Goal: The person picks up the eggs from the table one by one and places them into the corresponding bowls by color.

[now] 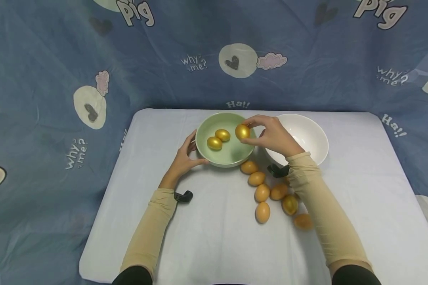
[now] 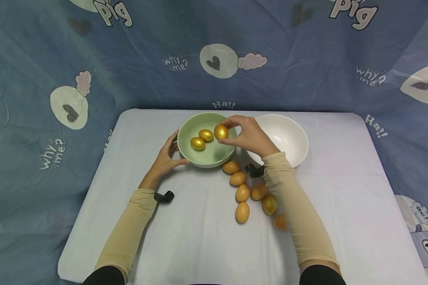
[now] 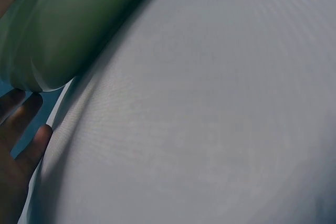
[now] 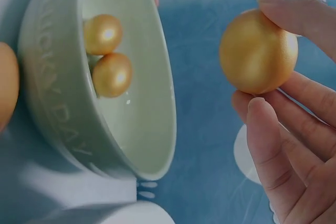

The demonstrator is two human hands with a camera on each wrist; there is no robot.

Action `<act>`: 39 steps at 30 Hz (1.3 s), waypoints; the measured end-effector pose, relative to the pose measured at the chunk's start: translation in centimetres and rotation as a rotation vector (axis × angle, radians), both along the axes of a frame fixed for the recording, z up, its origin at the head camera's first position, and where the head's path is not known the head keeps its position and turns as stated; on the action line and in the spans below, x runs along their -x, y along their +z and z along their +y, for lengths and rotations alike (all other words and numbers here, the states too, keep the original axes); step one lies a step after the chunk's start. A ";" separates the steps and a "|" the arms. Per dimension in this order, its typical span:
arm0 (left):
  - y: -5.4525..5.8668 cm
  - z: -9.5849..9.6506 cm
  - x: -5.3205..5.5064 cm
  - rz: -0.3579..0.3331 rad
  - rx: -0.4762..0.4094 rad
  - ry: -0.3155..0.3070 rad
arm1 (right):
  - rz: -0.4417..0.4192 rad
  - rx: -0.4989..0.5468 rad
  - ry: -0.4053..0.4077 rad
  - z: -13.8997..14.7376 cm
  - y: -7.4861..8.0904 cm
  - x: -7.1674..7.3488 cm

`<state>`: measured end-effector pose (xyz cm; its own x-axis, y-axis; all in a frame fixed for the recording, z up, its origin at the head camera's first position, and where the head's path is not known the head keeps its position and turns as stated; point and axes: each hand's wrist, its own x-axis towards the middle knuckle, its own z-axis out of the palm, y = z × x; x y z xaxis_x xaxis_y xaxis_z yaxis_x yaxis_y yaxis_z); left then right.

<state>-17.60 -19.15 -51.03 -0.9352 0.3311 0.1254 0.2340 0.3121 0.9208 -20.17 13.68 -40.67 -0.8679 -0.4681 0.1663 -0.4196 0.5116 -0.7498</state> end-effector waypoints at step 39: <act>-0.3 -0.1 0.1 0.032 0.011 0.005 | -0.191 -0.194 -0.036 -5.9 -4.2 7.5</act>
